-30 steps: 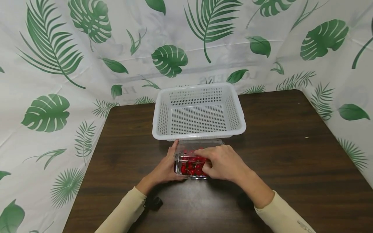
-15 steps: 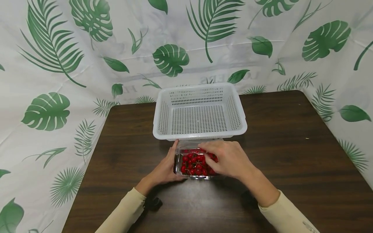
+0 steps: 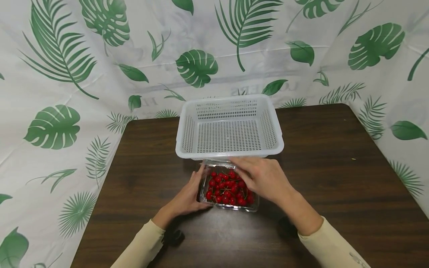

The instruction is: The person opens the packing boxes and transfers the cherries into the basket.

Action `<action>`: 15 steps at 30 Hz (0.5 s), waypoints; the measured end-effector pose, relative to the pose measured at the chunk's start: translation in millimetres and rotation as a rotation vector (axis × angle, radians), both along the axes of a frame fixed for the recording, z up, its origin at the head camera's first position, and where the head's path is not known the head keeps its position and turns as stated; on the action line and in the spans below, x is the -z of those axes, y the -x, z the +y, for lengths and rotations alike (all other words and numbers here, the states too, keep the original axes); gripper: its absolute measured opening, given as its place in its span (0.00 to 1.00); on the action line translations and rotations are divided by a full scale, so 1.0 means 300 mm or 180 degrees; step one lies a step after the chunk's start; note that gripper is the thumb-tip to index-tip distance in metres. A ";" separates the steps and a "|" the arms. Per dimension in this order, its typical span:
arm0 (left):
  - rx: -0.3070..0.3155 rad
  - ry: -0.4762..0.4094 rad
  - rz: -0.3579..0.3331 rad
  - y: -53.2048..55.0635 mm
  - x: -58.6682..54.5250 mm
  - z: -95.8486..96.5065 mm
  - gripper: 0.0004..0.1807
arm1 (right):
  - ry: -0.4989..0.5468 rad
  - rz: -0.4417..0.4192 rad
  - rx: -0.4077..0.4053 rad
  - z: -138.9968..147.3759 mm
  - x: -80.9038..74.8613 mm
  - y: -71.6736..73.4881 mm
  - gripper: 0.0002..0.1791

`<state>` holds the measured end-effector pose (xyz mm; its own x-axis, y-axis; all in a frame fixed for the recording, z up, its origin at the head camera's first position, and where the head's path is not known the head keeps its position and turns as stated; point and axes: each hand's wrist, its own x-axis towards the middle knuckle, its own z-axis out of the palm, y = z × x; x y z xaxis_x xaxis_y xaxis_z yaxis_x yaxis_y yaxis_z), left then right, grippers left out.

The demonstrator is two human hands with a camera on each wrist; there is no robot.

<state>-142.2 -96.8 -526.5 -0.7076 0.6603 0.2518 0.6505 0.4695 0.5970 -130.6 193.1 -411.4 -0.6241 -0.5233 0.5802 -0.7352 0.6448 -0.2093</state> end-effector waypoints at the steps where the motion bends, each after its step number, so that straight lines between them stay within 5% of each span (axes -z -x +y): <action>1: 0.0019 -0.0007 0.0027 -0.004 -0.001 -0.004 0.74 | 0.0012 -0.0005 0.0018 -0.001 -0.004 0.001 0.27; 15: 0.0114 0.0007 0.0061 -0.035 -0.025 -0.057 0.61 | 0.0277 -0.0070 0.0248 0.028 -0.032 -0.007 0.28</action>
<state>-131.6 -114.0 -519.0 -0.6784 0.6857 0.2637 0.6783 0.4468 0.5833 -128.6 201.6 -401.8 -0.6740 -0.4210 0.6071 -0.6782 0.6785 -0.2824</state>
